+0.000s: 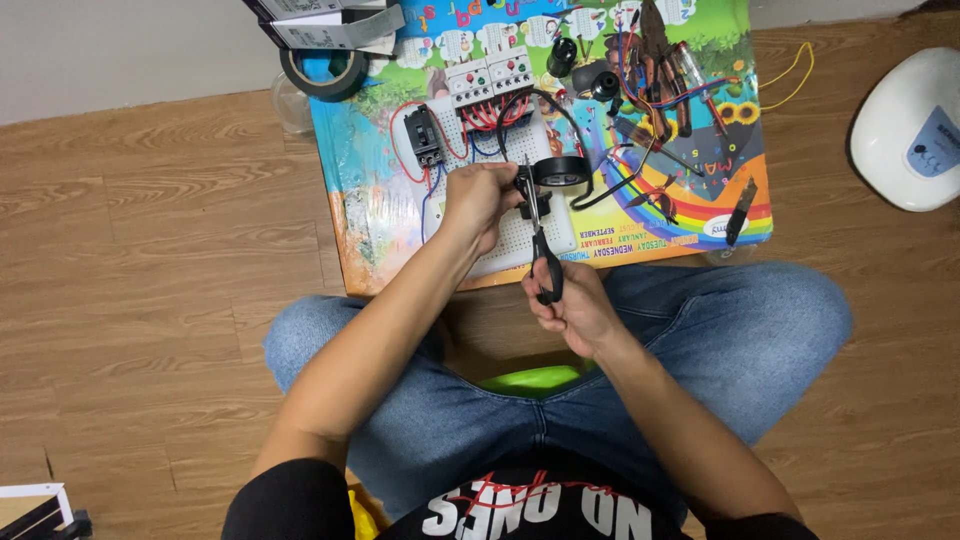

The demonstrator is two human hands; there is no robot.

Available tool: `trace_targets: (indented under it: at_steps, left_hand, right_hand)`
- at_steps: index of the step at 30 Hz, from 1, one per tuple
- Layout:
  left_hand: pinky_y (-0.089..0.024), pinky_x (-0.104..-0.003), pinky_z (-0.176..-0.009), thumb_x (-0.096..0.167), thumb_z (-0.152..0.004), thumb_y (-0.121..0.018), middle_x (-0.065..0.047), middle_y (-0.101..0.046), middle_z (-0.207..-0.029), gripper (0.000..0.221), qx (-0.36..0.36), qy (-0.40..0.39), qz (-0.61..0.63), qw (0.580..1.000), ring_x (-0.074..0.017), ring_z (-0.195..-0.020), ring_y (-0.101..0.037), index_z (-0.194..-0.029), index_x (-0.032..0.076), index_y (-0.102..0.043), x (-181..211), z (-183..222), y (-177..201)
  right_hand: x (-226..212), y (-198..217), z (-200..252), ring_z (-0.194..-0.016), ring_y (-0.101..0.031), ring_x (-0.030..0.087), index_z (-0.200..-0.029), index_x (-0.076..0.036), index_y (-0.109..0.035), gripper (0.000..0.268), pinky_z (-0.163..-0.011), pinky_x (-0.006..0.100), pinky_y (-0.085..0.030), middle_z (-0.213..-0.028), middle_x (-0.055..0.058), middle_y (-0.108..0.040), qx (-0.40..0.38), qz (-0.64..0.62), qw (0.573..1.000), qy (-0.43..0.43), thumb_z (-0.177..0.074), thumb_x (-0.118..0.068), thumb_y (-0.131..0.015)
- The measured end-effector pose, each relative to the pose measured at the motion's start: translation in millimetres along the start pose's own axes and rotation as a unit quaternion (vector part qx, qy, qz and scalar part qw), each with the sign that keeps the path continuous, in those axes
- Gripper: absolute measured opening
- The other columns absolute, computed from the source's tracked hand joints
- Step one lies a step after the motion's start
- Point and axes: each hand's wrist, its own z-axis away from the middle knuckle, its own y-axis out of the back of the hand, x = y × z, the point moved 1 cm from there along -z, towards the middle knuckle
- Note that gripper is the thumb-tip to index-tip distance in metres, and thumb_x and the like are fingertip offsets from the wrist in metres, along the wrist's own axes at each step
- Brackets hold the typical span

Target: The person is preparing and wiring auxiliary connectors by stripping wires, wrapping them with electrical tape, and inserting them into a connector block.

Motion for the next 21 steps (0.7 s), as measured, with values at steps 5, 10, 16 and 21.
trace_targets:
  at_steps: [5, 10, 16, 21]
  left_hand:
    - [-0.065, -0.032, -0.066, 0.005, -0.093, -0.065, -0.016, -0.062, -0.081, 0.015, -0.001, -0.020, -0.005, 1.000, -0.0251, -0.067, -0.074, -0.096, -0.009, -0.065, -16, -15, 6]
    - [-0.064, -0.031, -0.066, 0.002, -0.094, -0.062, -0.018, -0.065, -0.081, 0.012, 0.001, -0.038, -0.015, 0.999, -0.0259, -0.066, -0.075, -0.095, -0.009, -0.065, -9, -6, 5]
    - [-0.061, -0.025, -0.060, 0.004, -0.094, -0.061, -0.013, -0.066, -0.081, 0.009, -0.005, -0.038, -0.008, 0.999, -0.0195, -0.062, -0.074, -0.096, -0.005, -0.063, -14, -8, 6]
    - [-0.061, -0.027, -0.061, 0.002, -0.090, -0.065, -0.015, -0.066, -0.078, 0.009, -0.012, -0.063, -0.037, 0.997, -0.0226, -0.063, -0.074, -0.095, -0.006, -0.065, 5, 12, 11]
  right_hand:
    - [-1, -2, 2, -0.042, -0.045, 0.007, -0.080, -0.002, -0.055, 0.040, -0.031, 0.015, -0.031, -0.065, 0.006, -0.051, 0.015, -0.010, 1.000, 0.011, -0.106, -0.032, -0.063]
    - [2, 4, 4, -0.042, -0.046, 0.008, -0.080, -0.001, -0.056, 0.041, -0.031, 0.015, -0.031, -0.064, 0.009, -0.052, 0.007, 0.000, 1.000, 0.018, -0.105, -0.032, -0.064]
    - [-26, 56, 12, -0.050, -0.054, 0.014, -0.084, 0.000, -0.064, 0.029, -0.035, 0.024, -0.042, -0.061, 0.008, -0.055, 0.039, 0.254, 0.957, 0.131, -0.100, -0.024, -0.065]
    - [-99, 144, -31, -0.071, -0.065, 0.033, -0.073, -0.007, -0.062, 0.030, -0.065, 0.040, -0.049, -0.061, 0.015, -0.057, 0.252, 0.627, 0.683, 0.277, -0.086, -0.025, -0.083]
